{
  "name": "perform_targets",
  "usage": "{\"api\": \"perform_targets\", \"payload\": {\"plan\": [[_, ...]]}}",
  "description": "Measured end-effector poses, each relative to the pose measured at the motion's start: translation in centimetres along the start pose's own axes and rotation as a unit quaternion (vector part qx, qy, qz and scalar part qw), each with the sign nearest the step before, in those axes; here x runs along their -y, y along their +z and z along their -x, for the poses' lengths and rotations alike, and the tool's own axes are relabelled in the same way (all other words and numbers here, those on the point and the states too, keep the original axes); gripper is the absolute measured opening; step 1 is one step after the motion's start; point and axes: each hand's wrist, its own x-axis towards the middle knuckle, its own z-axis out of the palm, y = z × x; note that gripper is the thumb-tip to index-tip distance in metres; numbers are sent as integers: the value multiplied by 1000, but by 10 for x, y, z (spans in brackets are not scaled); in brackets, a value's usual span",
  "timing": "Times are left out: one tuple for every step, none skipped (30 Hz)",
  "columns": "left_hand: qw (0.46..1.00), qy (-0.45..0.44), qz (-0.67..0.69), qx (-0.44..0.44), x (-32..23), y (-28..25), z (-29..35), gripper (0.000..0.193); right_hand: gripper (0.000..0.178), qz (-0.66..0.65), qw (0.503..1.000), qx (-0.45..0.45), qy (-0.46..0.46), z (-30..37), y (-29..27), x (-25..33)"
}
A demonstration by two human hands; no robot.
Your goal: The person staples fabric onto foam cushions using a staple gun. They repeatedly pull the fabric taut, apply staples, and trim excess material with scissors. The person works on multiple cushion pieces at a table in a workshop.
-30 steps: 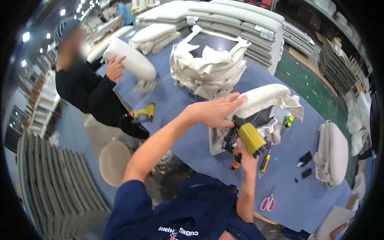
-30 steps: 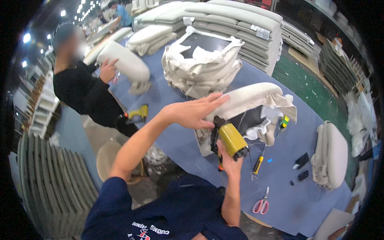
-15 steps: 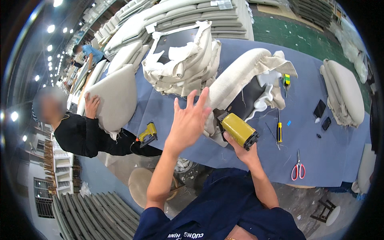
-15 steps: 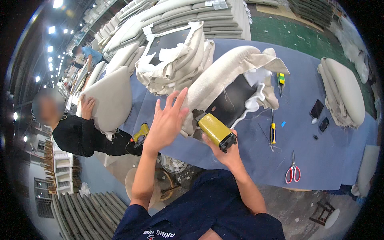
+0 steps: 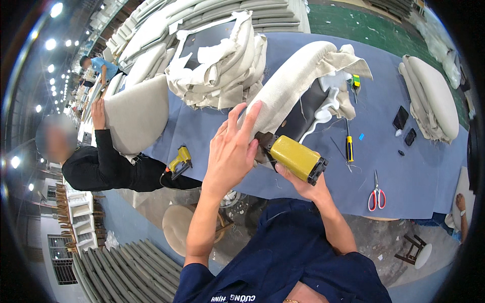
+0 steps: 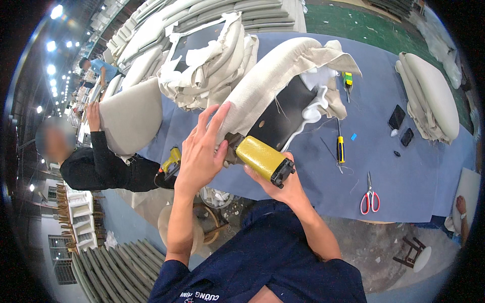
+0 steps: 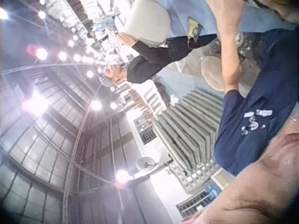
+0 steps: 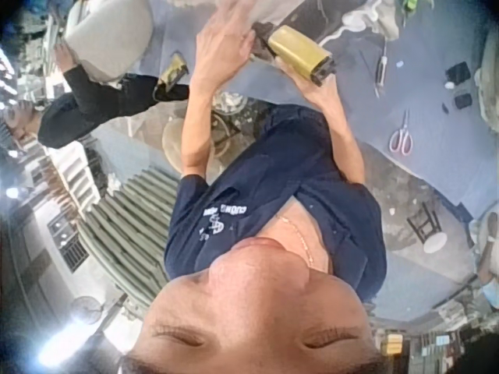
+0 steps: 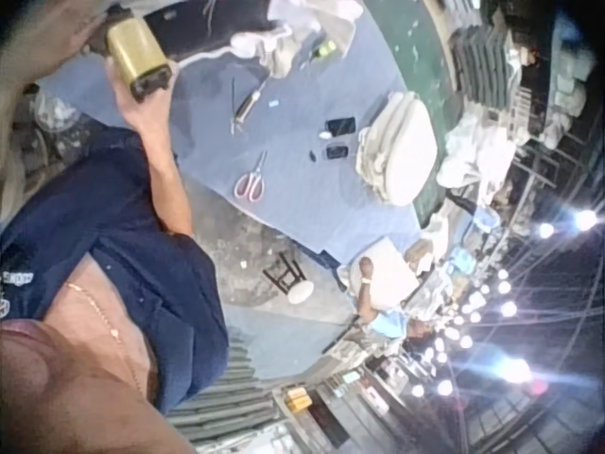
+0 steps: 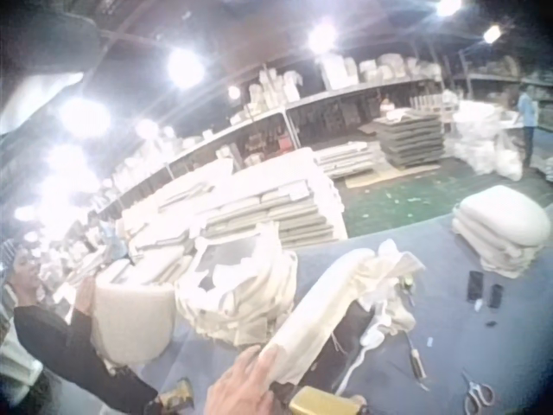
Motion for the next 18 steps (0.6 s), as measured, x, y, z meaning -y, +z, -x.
{"api": "perform_targets", "payload": {"plan": [[1000, -2, 3, 4, 0, -2, 0, 80, 28, 12, 1000, 9, -17, 0, -1, -1], [1000, 4, 1, 7, -1, -4, 1, 80, 27, 24, 999, 17, -34, 1, -2, -2], [1000, 9, 1, 10, -2, -3, 3, 81, 27, -20, 1000, 11, 10, 5, -1, -1], [1000, 14, 1, 13, -4, -3, 5, 82, 27, -64, 997, 4, 53, 9, 4, 2], [1000, 16, 11, 18, -4, -4, 5, 83, 26, -65, 996, 5, 63, 10, 3, 2], [999, 19, 16, 23, -3, -8, 2, 85, 26, -69, 995, 6, 70, 11, 4, 2], [999, 23, 20, 28, -3, -11, 1, 87, 26, -31, 999, 13, 43, 7, -1, 0], [997, 26, 61, 31, -2, -9, 2, 87, 26, 8, 1000, 21, 16, 6, -6, -1], [994, 30, 96, 35, 1, -9, 3, 88, 26, 30, 999, 16, -1, 7, -8, 1], [990, 34, 130, 39, 4, -8, 4, 88, 27, 51, 998, 11, -18, 8, -11, 5], [988, 32, 146, 28, 8, -7, 6, 88, 27, 74, 997, 5, -35, 10, -12, 8], [985, 33, 166, 20, 11, -1, 9, 87, 28, 75, 997, -1, -31, 14, -14, 6], [982, 33, 186, 12, 12, 2, 11, 86, 29, 60, 998, -3, -28, 16, -13, 5], [977, 14, 214, 7, 10, 2, 13, 82, 29, 46, 999, -5, -25, 17, -12, 4], [978, 15, 208, 9, 8, 2, 13, 82, 29, 35, 999, -5, -18, 19, -12, 4], [979, 16, 202, 11, 6, 2, 13, 82, 30, 46, 999, -9, -22, 20, -10, 3], [980, 17, 196, 14, 4, 2, 13, 82, 30, 56, 998, -13, -25, 21, -6, 0], [981, 20, 193, 12, 4, 3, 14, 83, 30, 69, 997, -15, -29, 22, -3, -2]]}}
